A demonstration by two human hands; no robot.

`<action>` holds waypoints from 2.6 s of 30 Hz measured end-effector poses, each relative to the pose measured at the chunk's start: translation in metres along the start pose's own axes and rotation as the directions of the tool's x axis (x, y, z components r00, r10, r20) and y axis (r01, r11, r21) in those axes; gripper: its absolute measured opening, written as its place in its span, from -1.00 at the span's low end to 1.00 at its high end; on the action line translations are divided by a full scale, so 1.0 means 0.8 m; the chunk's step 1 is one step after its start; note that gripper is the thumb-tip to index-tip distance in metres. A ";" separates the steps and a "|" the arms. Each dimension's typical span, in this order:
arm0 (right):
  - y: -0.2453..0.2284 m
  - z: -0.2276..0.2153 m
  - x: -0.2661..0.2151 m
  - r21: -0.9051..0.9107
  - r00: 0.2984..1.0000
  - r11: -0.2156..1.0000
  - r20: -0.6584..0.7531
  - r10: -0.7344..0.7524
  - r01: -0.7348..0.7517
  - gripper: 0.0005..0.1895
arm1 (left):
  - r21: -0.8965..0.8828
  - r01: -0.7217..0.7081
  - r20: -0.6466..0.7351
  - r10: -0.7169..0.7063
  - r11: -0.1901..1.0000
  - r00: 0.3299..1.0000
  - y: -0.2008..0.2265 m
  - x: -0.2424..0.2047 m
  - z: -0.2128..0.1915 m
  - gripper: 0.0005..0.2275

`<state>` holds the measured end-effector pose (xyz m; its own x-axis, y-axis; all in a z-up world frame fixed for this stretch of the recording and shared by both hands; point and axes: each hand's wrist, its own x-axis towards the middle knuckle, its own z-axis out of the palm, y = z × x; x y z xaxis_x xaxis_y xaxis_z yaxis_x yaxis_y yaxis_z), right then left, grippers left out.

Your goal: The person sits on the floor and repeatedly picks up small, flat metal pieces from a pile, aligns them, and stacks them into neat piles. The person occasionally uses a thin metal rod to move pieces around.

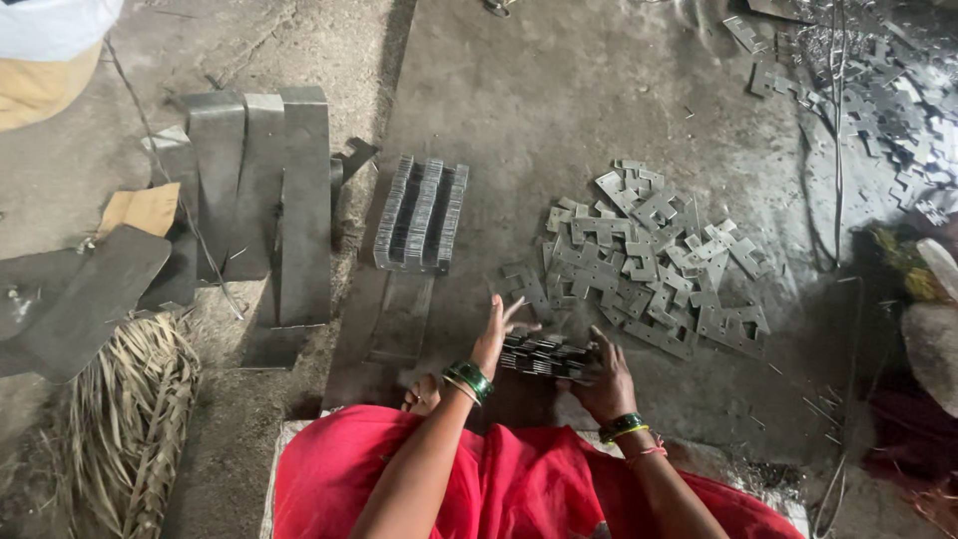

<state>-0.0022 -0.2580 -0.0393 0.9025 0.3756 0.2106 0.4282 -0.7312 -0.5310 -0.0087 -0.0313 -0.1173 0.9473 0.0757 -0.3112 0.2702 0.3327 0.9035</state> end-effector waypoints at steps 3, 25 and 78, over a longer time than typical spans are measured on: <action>-0.004 -0.002 -0.006 0.223 0.961 0.935 0.099 0.258 -0.275 0.17 | -0.022 -0.077 -0.083 0.075 0.997 0.994 -0.004 0.006 0.009 -0.23; -0.027 0.003 -0.016 -0.009 0.993 0.998 -0.105 0.053 -0.055 0.39 | 0.148 -0.109 -0.067 0.120 0.983 0.990 -0.041 0.021 0.012 -0.34; -0.059 -0.007 -0.030 -0.136 0.968 0.961 -0.099 0.230 -0.243 -0.19 | 0.510 -0.261 -0.094 0.355 0.820 0.930 0.008 -0.021 0.049 -0.79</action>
<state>-0.0440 -0.2355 -0.0150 0.9768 0.1385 0.1632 0.1986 -0.8709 -0.4495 -0.0160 -0.0675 -0.0946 0.9608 0.2771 0.0030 0.0622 -0.2265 0.9720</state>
